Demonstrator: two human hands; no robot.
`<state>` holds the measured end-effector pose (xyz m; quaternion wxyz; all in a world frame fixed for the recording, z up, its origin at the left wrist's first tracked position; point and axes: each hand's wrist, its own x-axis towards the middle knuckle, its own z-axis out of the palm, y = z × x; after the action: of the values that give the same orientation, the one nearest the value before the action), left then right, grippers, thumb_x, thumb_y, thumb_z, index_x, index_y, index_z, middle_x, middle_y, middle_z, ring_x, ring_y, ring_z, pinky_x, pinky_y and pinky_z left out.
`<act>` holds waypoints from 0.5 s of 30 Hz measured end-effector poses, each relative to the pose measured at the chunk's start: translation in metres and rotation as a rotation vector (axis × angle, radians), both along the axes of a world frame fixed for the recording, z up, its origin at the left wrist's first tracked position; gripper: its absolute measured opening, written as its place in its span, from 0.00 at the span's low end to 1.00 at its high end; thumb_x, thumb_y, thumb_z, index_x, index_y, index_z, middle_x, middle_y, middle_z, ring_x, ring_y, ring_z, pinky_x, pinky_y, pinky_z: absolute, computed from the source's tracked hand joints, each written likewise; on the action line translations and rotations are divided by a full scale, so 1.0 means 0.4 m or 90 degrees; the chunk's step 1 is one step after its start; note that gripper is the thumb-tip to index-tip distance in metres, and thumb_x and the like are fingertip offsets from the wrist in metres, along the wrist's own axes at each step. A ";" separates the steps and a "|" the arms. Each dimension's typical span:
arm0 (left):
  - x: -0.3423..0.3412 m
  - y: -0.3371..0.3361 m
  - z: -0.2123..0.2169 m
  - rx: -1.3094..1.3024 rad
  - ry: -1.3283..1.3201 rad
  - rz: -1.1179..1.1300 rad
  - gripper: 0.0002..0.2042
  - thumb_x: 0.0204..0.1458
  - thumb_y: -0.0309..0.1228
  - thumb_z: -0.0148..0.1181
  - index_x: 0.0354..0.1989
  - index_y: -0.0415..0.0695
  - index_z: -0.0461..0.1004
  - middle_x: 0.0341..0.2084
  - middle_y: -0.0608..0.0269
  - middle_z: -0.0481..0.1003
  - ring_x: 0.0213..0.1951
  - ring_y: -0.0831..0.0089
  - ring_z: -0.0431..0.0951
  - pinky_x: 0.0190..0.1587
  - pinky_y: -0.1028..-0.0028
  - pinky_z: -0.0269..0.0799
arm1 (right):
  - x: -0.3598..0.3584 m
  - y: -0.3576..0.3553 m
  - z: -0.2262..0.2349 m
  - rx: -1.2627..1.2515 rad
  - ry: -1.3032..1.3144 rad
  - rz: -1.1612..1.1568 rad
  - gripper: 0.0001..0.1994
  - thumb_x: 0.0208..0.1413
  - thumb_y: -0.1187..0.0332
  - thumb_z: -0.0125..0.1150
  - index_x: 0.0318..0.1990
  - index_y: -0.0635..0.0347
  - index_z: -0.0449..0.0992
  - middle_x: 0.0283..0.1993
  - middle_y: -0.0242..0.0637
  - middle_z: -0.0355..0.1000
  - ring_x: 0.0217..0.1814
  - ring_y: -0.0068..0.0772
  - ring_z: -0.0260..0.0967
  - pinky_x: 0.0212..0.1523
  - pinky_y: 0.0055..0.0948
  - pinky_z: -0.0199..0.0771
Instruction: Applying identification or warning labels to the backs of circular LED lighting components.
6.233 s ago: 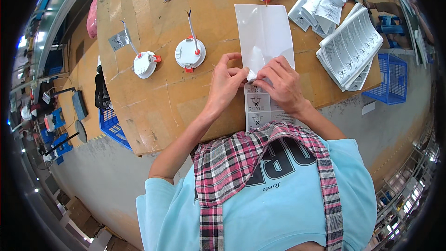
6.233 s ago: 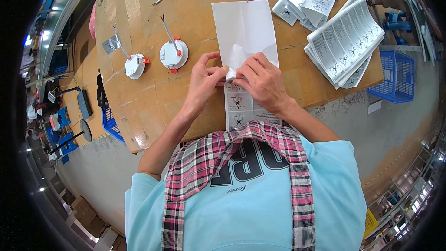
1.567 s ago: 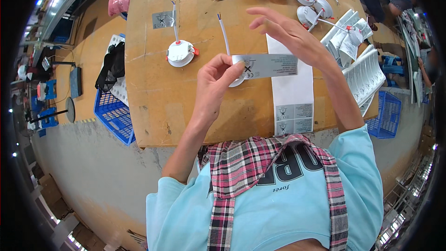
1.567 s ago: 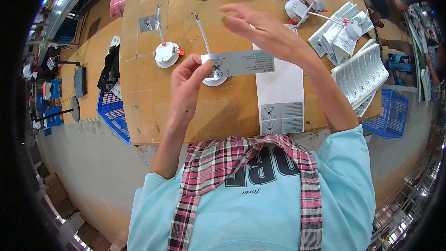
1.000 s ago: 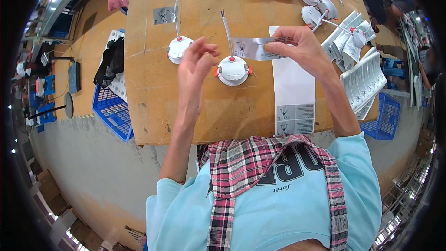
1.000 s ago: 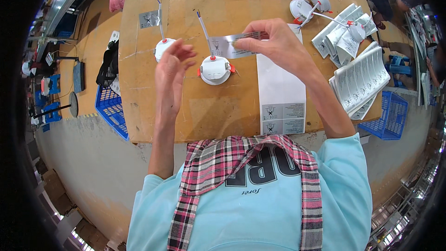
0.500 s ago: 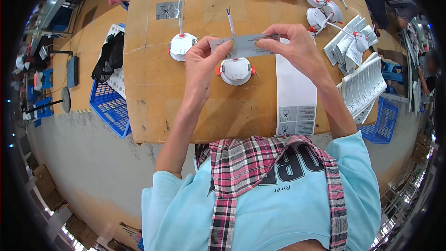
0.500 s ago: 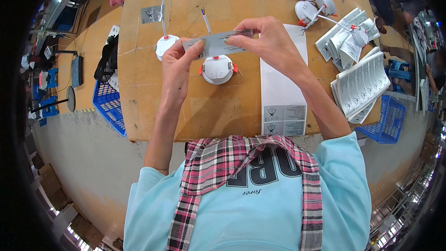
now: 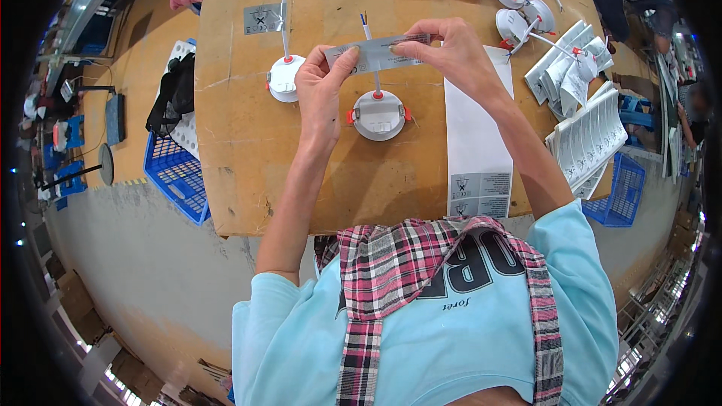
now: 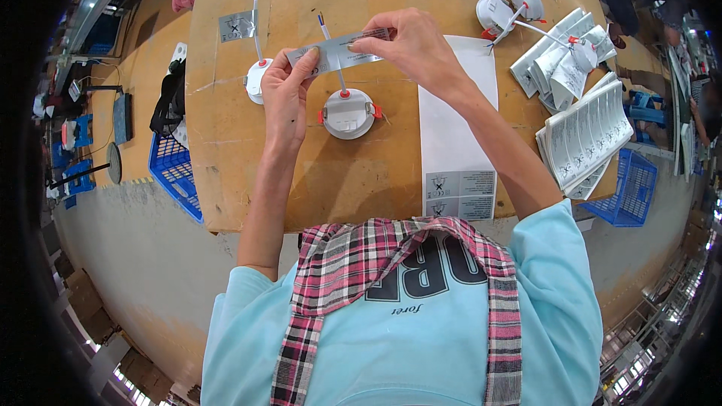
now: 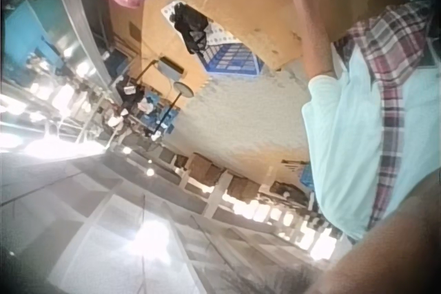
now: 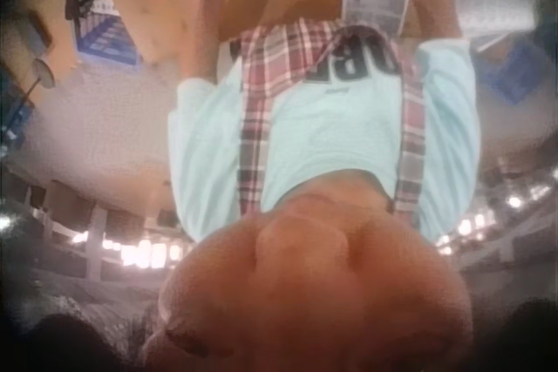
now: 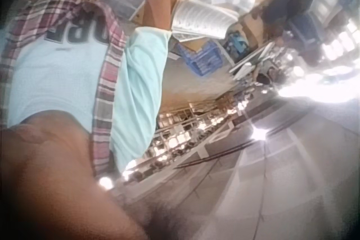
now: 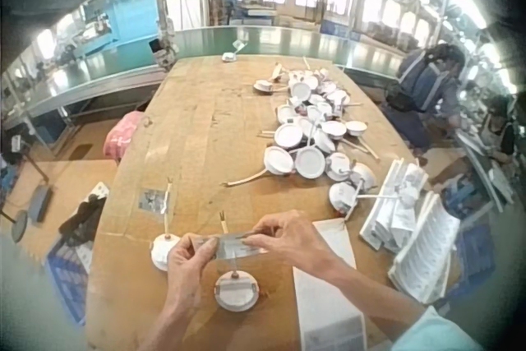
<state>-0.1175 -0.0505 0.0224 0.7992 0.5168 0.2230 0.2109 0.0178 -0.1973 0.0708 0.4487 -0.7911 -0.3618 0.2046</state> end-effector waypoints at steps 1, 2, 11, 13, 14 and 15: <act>0.001 0.001 -0.002 -0.007 -0.007 0.001 0.02 0.54 0.25 0.58 0.32 0.41 0.72 0.30 0.65 0.75 0.35 0.82 0.74 0.45 0.78 0.70 | 0.001 0.001 -0.003 0.000 0.001 0.000 0.13 0.48 0.63 0.64 0.29 0.67 0.79 0.16 0.31 0.64 0.17 0.20 0.57 0.18 0.24 0.55; 0.002 0.002 -0.003 -0.007 -0.006 0.000 0.02 0.54 0.25 0.58 0.32 0.41 0.72 0.30 0.65 0.75 0.35 0.82 0.74 0.45 0.78 0.70 | 0.002 0.003 -0.006 0.006 0.004 -0.001 0.13 0.47 0.63 0.64 0.29 0.67 0.79 0.16 0.31 0.64 0.18 0.20 0.58 0.18 0.25 0.55; 0.002 0.005 -0.009 -0.027 -0.005 -0.001 0.02 0.55 0.25 0.57 0.33 0.40 0.71 0.32 0.63 0.76 0.35 0.79 0.76 0.46 0.74 0.75 | 0.002 0.008 -0.013 0.009 0.012 -0.012 0.13 0.47 0.63 0.64 0.29 0.67 0.79 0.16 0.32 0.65 0.18 0.20 0.57 0.19 0.24 0.55; 0.001 0.006 -0.009 -0.036 -0.005 -0.008 0.03 0.55 0.25 0.57 0.32 0.40 0.71 0.31 0.63 0.76 0.35 0.79 0.76 0.46 0.74 0.75 | 0.000 0.009 -0.015 0.012 0.015 -0.013 0.13 0.47 0.63 0.64 0.29 0.67 0.79 0.16 0.31 0.65 0.18 0.19 0.57 0.19 0.24 0.55; 0.001 0.006 -0.009 -0.037 -0.004 -0.007 0.03 0.55 0.25 0.57 0.32 0.40 0.71 0.31 0.63 0.76 0.35 0.79 0.76 0.46 0.74 0.75 | 0.000 0.009 -0.017 0.021 0.021 -0.015 0.13 0.47 0.63 0.64 0.29 0.67 0.79 0.16 0.31 0.65 0.18 0.19 0.57 0.19 0.24 0.55; 0.001 0.006 -0.010 -0.047 -0.015 -0.015 0.03 0.55 0.25 0.57 0.32 0.40 0.71 0.31 0.63 0.76 0.35 0.79 0.76 0.46 0.74 0.75 | -0.001 0.010 -0.020 0.029 0.027 -0.017 0.12 0.47 0.63 0.64 0.29 0.67 0.79 0.16 0.31 0.65 0.18 0.19 0.57 0.19 0.24 0.55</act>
<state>-0.1170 -0.0480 0.0185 0.8224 0.4873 0.2155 0.1993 0.0175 -0.1935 0.0628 0.4770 -0.7807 -0.3466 0.2069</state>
